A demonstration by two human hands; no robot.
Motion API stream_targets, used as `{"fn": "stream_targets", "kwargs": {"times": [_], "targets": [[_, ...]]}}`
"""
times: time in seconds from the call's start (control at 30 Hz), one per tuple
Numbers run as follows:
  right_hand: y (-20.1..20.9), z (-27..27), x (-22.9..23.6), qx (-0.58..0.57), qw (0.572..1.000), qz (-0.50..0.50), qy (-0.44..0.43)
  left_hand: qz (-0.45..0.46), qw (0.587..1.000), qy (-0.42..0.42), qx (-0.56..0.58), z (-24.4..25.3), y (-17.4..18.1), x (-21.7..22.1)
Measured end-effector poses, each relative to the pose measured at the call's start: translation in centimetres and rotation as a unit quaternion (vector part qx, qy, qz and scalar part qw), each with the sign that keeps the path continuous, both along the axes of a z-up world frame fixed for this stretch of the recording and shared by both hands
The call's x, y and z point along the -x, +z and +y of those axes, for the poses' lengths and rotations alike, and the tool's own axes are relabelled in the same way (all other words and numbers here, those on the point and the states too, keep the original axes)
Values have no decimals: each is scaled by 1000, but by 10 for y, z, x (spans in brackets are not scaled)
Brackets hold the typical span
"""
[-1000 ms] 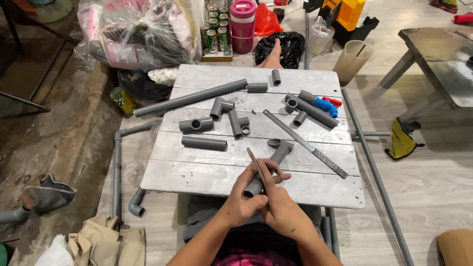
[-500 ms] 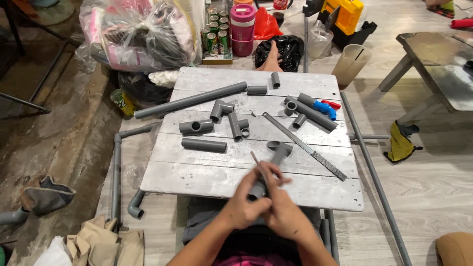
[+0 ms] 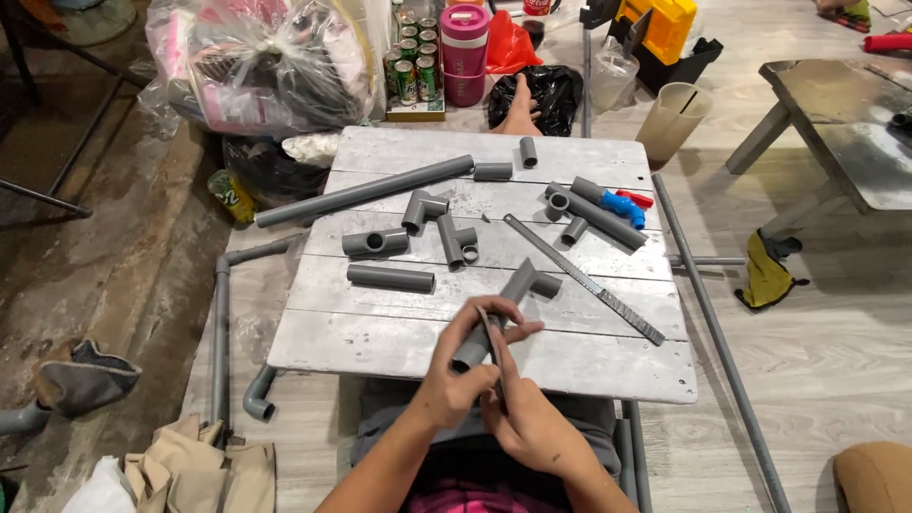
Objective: Preparing and fitting PVC pipes by filing the edges and assembling segments on a small table.
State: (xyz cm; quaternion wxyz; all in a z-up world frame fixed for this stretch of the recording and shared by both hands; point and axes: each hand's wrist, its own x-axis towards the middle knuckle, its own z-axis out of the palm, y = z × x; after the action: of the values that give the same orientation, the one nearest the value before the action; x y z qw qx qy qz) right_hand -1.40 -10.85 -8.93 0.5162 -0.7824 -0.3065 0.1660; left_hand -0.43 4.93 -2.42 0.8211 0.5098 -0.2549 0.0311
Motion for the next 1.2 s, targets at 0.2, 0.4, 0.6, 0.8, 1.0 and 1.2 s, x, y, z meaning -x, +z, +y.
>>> {"fn": "stream_targets", "kwargs": {"times": [0.2, 0.4, 0.6, 0.8, 1.0, 1.2], "targets": [[17, 1, -9, 41, 997, 39, -61, 1, 1000, 2, -10, -5, -12, 3], [29, 6, 0, 109, 993, 28, 42, -41, 987, 78, 133, 22, -10, -17], [19, -5, -5, -34, 999, -5, 42, -31, 965, 86, 247, 43, -22, -18], [16, -3, -6, -61, 998, 8, -23, 0, 960, 72, 272, 42, -27, -17], [18, -1, -4, -76, 996, 13, -35, -1, 967, 62, 246, 45, -30, -15], [14, -1, -4, -184, 982, 37, -10, 0, 972, 66, 227, 44, -33, -15]]}}
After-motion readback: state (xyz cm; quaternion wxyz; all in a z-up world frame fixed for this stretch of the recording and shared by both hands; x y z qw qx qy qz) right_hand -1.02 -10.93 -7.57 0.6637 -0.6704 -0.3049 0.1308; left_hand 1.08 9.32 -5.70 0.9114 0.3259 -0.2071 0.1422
